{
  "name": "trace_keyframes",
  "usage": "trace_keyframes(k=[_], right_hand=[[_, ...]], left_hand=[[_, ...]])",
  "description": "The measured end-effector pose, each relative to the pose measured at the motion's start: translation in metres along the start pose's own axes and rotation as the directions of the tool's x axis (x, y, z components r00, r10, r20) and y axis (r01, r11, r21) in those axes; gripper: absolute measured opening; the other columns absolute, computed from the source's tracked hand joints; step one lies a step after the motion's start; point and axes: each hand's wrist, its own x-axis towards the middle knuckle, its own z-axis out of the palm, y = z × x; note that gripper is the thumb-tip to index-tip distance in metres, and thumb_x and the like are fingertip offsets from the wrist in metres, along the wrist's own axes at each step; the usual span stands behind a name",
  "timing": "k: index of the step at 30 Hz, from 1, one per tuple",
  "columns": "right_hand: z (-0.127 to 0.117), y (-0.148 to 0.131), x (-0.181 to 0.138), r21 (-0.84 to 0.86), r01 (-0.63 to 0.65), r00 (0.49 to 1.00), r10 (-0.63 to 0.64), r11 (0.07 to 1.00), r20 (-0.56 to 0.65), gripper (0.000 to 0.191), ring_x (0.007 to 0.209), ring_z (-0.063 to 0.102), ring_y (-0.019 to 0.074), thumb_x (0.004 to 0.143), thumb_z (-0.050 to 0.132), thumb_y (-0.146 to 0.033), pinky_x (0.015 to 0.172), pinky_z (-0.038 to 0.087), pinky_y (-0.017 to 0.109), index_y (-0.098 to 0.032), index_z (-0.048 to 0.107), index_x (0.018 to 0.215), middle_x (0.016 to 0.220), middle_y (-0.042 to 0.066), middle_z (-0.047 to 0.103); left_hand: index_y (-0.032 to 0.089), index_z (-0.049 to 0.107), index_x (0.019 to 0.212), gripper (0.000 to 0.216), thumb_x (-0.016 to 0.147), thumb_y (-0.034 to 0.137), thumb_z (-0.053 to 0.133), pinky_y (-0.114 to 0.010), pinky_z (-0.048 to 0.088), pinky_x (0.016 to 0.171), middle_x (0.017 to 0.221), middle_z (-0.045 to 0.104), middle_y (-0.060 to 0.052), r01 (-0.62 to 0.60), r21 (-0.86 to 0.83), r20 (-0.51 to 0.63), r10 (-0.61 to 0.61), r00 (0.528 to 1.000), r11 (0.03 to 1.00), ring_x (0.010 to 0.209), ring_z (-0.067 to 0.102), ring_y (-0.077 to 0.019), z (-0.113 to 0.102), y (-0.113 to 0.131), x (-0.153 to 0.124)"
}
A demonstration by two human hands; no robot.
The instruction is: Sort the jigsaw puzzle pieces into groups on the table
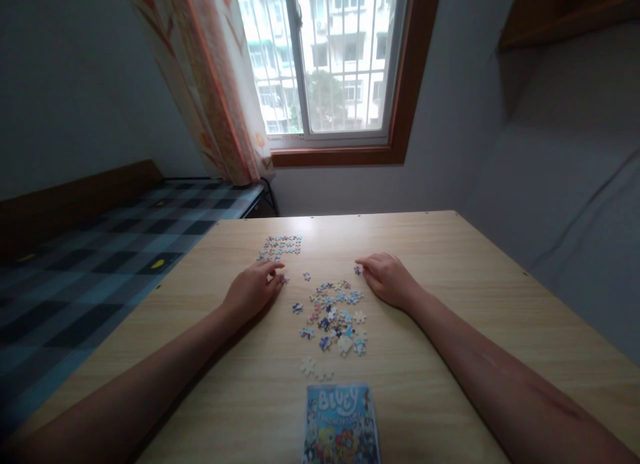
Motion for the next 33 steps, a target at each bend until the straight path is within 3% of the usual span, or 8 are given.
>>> trace_keyframes(k=[4, 9, 17, 33], right_hand=[[0.001, 0.001, -0.001, 0.008, 0.0, 1.0, 0.0, 1.0, -0.004, 0.031, 0.105, 0.065, 0.0274, 0.096, 0.05, -0.022, 0.092, 0.05, 0.045, -0.021, 0.067, 0.122, 0.113, 0.01, 0.074], [0.001, 0.001, -0.001, 0.022, -0.001, 1.0, 0.001, 1.0, -0.008, 0.033, 0.103, 0.066, 0.027, 0.095, 0.05, -0.021, 0.092, 0.05, 0.045, -0.022, 0.067, 0.123, 0.112, 0.01, 0.074], [0.001, -0.002, -0.001, 0.004, -0.01, 1.0, 0.01, 1.0, 0.011, 0.033, 0.105, 0.065, 0.0271, 0.096, 0.049, -0.02, 0.093, 0.05, 0.045, -0.022, 0.066, 0.124, 0.113, 0.01, 0.073], [0.003, 0.0, 0.0, -0.001, -0.017, 1.0, 0.017, 1.0, 0.008, 0.034, 0.106, 0.065, 0.0279, 0.093, 0.052, -0.018, 0.092, 0.05, 0.047, -0.023, 0.066, 0.124, 0.114, 0.01, 0.073]], left_hand=[[0.021, 0.072, 0.099, 0.035, 0.098, 0.034, 0.04, -0.033, 0.048, 0.069, 0.1, 0.069, -0.009, -0.002, 0.227, 0.145, -0.032, 0.989, 0.974, 0.075, 0.066, -0.0204, -0.011, 0.024, -0.019], [0.017, 0.066, 0.12, 0.041, 0.101, 0.035, 0.035, -0.034, 0.049, 0.067, 0.099, 0.072, -0.013, -0.022, 0.314, 0.271, -0.068, 0.96, 0.949, 0.08, 0.069, -0.0249, -0.012, 0.036, -0.029], [0.025, 0.05, 0.146, 0.051, 0.102, 0.043, 0.032, -0.034, 0.051, 0.07, 0.109, 0.074, -0.012, 0.015, 0.354, 0.228, -0.101, 0.968, 0.935, 0.09, 0.071, -0.0264, 0.0, 0.017, -0.012], [0.027, 0.05, 0.146, 0.053, 0.101, 0.049, 0.035, -0.03, 0.047, 0.069, 0.117, 0.069, -0.014, 0.071, 0.286, 0.115, -0.108, 0.987, 0.956, 0.09, 0.068, -0.025, 0.01, 0.001, 0.008]])
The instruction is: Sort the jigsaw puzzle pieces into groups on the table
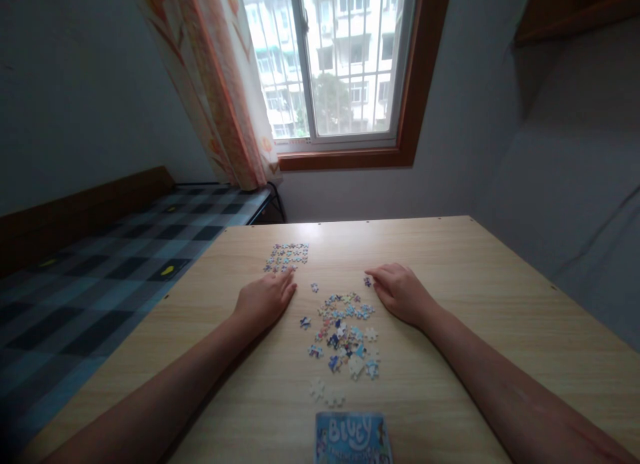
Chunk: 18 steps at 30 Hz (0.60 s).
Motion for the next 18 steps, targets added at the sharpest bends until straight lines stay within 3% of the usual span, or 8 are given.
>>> trace_keyframes(k=[18], right_hand=[[0.0001, 0.0018, 0.0006, 0.0, 0.002, 1.0, -0.002, 1.0, -0.003, 0.033, 0.105, 0.065, 0.0268, 0.093, 0.052, -0.019, 0.094, 0.049, 0.045, -0.023, 0.067, 0.122, 0.113, 0.01, 0.073]], left_hand=[[0.029, 0.049, 0.148, 0.054, 0.102, 0.051, 0.032, -0.028, 0.044, 0.066, 0.12, 0.067, -0.015, -0.02, 0.046, -0.011, 0.021, 1.0, 0.999, 0.091, 0.068, -0.0265, -0.001, -0.0001, 0.0015]])
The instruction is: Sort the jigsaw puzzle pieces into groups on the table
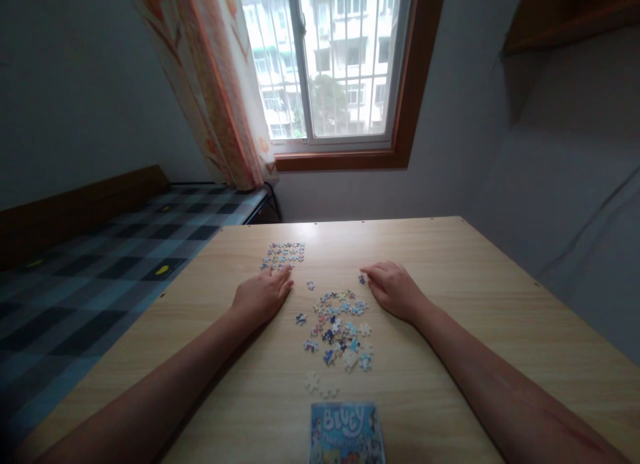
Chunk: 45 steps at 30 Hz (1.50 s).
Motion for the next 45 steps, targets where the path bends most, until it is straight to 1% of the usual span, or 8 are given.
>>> trace_keyframes(k=[4, 10, 16, 23, 29, 36, 42, 45], right_hand=[[0.001, 0.0, 0.0, 0.015, -0.016, 1.0, 0.016, 1.0, -0.006, 0.031, 0.105, 0.065, 0.0262, 0.093, 0.051, -0.018, 0.094, 0.049, 0.044, -0.022, 0.067, 0.119, 0.113, 0.009, 0.073], [0.001, 0.001, 0.0, 0.036, -0.038, 0.999, 0.038, 0.999, -0.017, 0.025, 0.1, 0.066, 0.0248, 0.091, 0.052, -0.016, 0.091, 0.05, 0.041, -0.022, 0.069, 0.109, 0.106, 0.008, 0.074], [0.001, 0.001, 0.0, 0.024, -0.04, 0.999, 0.04, 0.999, -0.007, 0.027, 0.101, 0.066, 0.0259, 0.092, 0.051, -0.017, 0.092, 0.05, 0.043, -0.022, 0.069, 0.111, 0.108, 0.01, 0.074], [0.003, 0.002, 0.0, 0.027, -0.025, 1.0, 0.025, 0.999, -0.018, 0.027, 0.103, 0.066, 0.0252, 0.092, 0.051, -0.017, 0.094, 0.049, 0.042, -0.023, 0.069, 0.112, 0.109, 0.008, 0.074], [0.004, 0.004, 0.001, 0.03, -0.047, 0.999, 0.048, 0.998, -0.021, 0.026, 0.101, 0.066, 0.0245, 0.091, 0.053, -0.015, 0.092, 0.049, 0.041, -0.022, 0.069, 0.109, 0.107, 0.008, 0.074], [0.001, 0.001, 0.001, 0.034, -0.018, 1.0, 0.019, 0.999, -0.015, 0.028, 0.099, 0.066, 0.0244, 0.089, 0.053, -0.012, 0.09, 0.05, 0.04, -0.023, 0.072, 0.106, 0.103, 0.007, 0.074], [0.001, 0.002, 0.001, 0.008, 0.023, 1.0, -0.023, 1.0, 0.005, 0.033, 0.1, 0.065, 0.0241, 0.091, 0.052, -0.014, 0.093, 0.05, 0.042, -0.026, 0.076, 0.108, 0.108, 0.007, 0.074], [0.003, 0.0, -0.002, -0.076, 0.005, 1.0, -0.005, 0.997, -0.002, 0.034, 0.117, 0.06, 0.0292, 0.09, 0.053, -0.017, 0.102, 0.045, 0.051, -0.028, 0.077, 0.113, 0.123, 0.01, 0.069]], left_hand=[[0.028, 0.056, 0.141, 0.049, 0.101, 0.046, 0.035, -0.028, 0.044, 0.065, 0.113, 0.068, -0.013, -0.044, -0.057, -0.025, 0.043, 0.999, 0.997, 0.087, 0.067, -0.0241, -0.005, 0.008, -0.006], [0.03, 0.067, 0.127, 0.042, 0.102, 0.043, 0.035, -0.029, 0.047, 0.068, 0.093, 0.067, -0.008, -0.232, -0.141, -0.032, 0.23, 0.973, 0.962, 0.081, 0.065, -0.0201, -0.011, 0.027, -0.024], [0.028, 0.059, 0.137, 0.044, 0.102, 0.043, 0.037, -0.033, 0.049, 0.074, 0.099, 0.066, -0.01, -0.249, -0.112, 0.011, 0.252, 0.968, 0.962, 0.09, 0.064, -0.0236, -0.008, 0.034, -0.03], [0.03, 0.062, 0.132, 0.041, 0.102, 0.043, 0.036, -0.032, 0.05, 0.078, 0.101, 0.064, -0.009, -0.269, -0.101, -0.031, 0.267, 0.963, 0.958, 0.093, 0.061, -0.0225, -0.005, 0.024, -0.023], [0.022, 0.065, 0.128, 0.038, 0.102, 0.035, 0.04, -0.039, 0.051, 0.091, 0.113, 0.068, -0.01, -0.382, -0.137, -0.167, 0.359, 0.918, 0.914, 0.106, 0.058, -0.0249, -0.005, 0.024, -0.024], [0.018, 0.065, 0.122, 0.035, 0.1, 0.035, 0.044, -0.045, 0.046, 0.101, 0.13, 0.065, -0.011, -0.466, -0.134, -0.145, 0.448, 0.882, 0.875, 0.116, 0.055, -0.0272, -0.002, 0.031, -0.028], [0.018, 0.069, 0.102, 0.032, 0.101, 0.033, 0.041, -0.042, 0.047, 0.096, 0.112, 0.07, -0.01, -0.498, -0.148, -0.141, 0.48, 0.866, 0.855, 0.104, 0.059, -0.0249, -0.007, 0.031, -0.03], [0.018, 0.07, 0.092, 0.034, 0.101, 0.032, 0.04, -0.04, 0.049, 0.091, 0.102, 0.071, -0.009, -0.495, -0.167, -0.158, 0.472, 0.867, 0.853, 0.096, 0.06, -0.0232, -0.007, 0.032, -0.032]])
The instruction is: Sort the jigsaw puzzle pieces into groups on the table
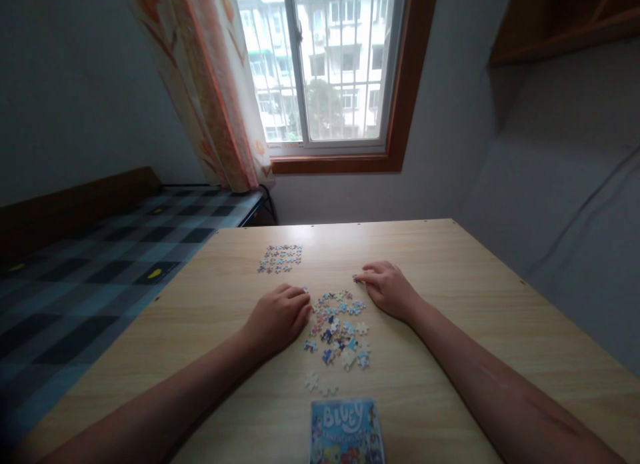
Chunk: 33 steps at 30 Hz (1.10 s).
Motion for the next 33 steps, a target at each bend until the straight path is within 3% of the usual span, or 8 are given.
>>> trace_keyframes(k=[4, 8, 12, 17, 30, 33], right_hand=[[0.004, -0.008, 0.007, -0.072, -0.042, 0.997, 0.047, 0.997, 0.065, 0.04, 0.148, 0.026, 0.0386, 0.087, 0.054, -0.021, 0.114, 0.023, 0.069, -0.035, 0.076, 0.118, 0.154, 0.005, 0.047], [0.012, -0.021, 0.038, 0.032, -0.032, 0.976, 0.024, 0.999, 0.219, 0.04, 0.153, 0.013, 0.0381, 0.093, 0.049, -0.027, 0.117, 0.014, 0.07, -0.036, 0.071, 0.125, 0.163, 0.001, 0.033], [0.03, -0.038, 0.078, 0.139, -0.026, 0.949, -0.019, 0.99, 0.316, 0.039, 0.154, 0.009, 0.0371, 0.099, 0.045, -0.034, 0.119, 0.011, 0.067, -0.034, 0.07, 0.128, 0.166, 0.0, 0.025], [0.051, -0.049, 0.106, 0.248, -0.034, 0.937, -0.056, 0.968, 0.346, 0.046, 0.154, 0.008, 0.0359, 0.103, 0.04, -0.051, 0.123, 0.012, 0.06, -0.031, 0.064, 0.136, 0.167, 0.001, 0.021], [0.061, -0.048, 0.107, 0.231, -0.006, 0.937, -0.075, 0.973, 0.341, 0.055, 0.155, 0.01, 0.0325, 0.102, 0.035, -0.062, 0.123, 0.013, 0.058, -0.035, 0.049, 0.148, 0.168, 0.0, 0.015], [0.063, -0.049, 0.106, 0.225, -0.009, 0.937, -0.07, 0.974, 0.341, 0.054, 0.155, 0.012, 0.033, 0.102, 0.034, -0.062, 0.123, 0.013, 0.059, -0.037, 0.052, 0.146, 0.168, -0.001, 0.017]], left_hand=[[0.018, 0.07, 0.085, 0.033, 0.099, 0.031, 0.043, -0.039, 0.05, 0.085, 0.093, 0.071, -0.009, 0.031, -0.011, -0.044, -0.032, 0.999, 0.999, 0.092, 0.06, -0.0232, 0.003, -0.001, -0.002], [0.017, 0.069, 0.08, 0.032, 0.098, 0.029, 0.045, -0.037, 0.051, 0.08, 0.09, 0.07, -0.009, 0.04, -0.002, -0.072, -0.04, 0.997, 0.999, 0.087, 0.06, -0.022, 0.004, -0.003, -0.003], [0.017, 0.069, 0.08, 0.031, 0.098, 0.028, 0.046, -0.034, 0.05, 0.076, 0.089, 0.07, -0.009, 0.049, 0.007, -0.068, -0.048, 0.997, 0.999, 0.085, 0.061, -0.0212, 0.004, -0.004, -0.003], [0.016, 0.069, 0.08, 0.031, 0.098, 0.028, 0.046, -0.034, 0.05, 0.074, 0.088, 0.07, -0.008, 0.042, 0.002, -0.069, -0.042, 0.997, 0.999, 0.083, 0.06, -0.0208, 0.005, -0.005, -0.003], [0.016, 0.07, 0.081, 0.032, 0.098, 0.028, 0.045, -0.035, 0.051, 0.074, 0.087, 0.071, -0.007, 0.045, 0.002, -0.068, -0.045, 0.997, 0.999, 0.082, 0.061, -0.0208, 0.006, -0.006, -0.002], [0.016, 0.07, 0.081, 0.031, 0.097, 0.027, 0.046, -0.035, 0.051, 0.073, 0.087, 0.071, -0.008, 0.046, 0.009, -0.07, -0.045, 0.997, 0.999, 0.082, 0.061, -0.0211, 0.006, -0.005, -0.002]])
